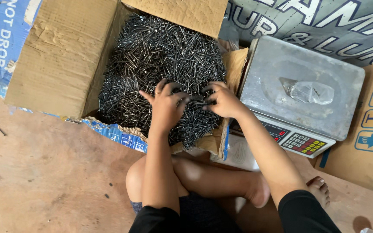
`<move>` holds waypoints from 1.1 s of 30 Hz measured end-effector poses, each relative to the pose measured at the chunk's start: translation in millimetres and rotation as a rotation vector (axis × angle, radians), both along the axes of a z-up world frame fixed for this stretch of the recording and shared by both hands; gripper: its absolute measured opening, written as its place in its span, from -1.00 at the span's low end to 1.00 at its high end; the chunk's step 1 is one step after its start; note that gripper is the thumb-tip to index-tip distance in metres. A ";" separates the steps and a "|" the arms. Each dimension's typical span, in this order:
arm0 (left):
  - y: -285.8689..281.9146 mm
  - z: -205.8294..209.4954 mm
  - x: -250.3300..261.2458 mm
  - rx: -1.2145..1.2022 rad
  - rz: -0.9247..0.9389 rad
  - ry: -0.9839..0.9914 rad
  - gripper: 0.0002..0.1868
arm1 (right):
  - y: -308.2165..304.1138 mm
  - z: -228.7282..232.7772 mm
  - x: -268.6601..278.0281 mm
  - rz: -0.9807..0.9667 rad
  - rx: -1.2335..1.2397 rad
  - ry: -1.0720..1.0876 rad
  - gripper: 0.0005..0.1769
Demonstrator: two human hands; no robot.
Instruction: The person scoops nails from a large cardboard box and places them into a plastic bag on a digital scale. They repeatedly add nails to the bag, checking the weight on the scale's display.
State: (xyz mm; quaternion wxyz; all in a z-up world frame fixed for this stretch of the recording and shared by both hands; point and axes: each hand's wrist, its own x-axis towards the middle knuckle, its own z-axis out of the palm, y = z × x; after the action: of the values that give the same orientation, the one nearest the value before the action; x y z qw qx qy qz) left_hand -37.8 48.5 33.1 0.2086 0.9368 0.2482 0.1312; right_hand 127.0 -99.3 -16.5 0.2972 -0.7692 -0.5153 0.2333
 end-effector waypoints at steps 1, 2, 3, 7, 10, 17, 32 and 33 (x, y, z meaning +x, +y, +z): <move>4.3 -2.3 -3.5 0.000 -0.001 0.000 -0.94 | -2.7 -1.4 4.1 -0.001 0.000 0.000 -0.73; 8.7 -4.6 -7.0 0.087 0.056 -0.005 -0.93 | -5.3 -2.9 8.3 -0.020 0.005 0.032 -0.74; 12.8 -7.3 -9.6 0.172 0.112 -0.012 -0.91 | -8.4 -4.1 13.4 -0.040 0.009 0.061 -0.75; -1.7 6.6 -0.8 0.230 0.072 0.160 -0.97 | -8.7 3.3 16.3 -0.206 0.093 0.195 -0.83; -16.6 5.8 10.7 0.192 -0.046 0.209 -0.93 | -1.9 12.4 12.4 -0.168 0.129 0.068 -0.83; -21.5 -3.5 13.8 0.161 -0.153 0.057 -0.90 | 6.8 12.9 4.7 0.011 -0.083 -0.086 -0.72; -17.1 -12.1 18.8 0.026 -0.089 0.018 -0.73 | -1.6 -28.3 1.9 -0.090 0.158 0.405 -0.82; -17.0 -7.5 18.7 -0.032 -0.058 0.027 -0.68 | -1.6 -33.3 1.1 -0.154 0.216 0.526 -0.85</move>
State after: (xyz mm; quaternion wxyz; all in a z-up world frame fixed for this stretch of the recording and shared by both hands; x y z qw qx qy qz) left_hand -19.1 31.5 25.6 0.2240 0.9418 0.2258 0.1084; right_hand 128.1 -100.9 -49.7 0.5175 -0.6832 -0.3823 0.3453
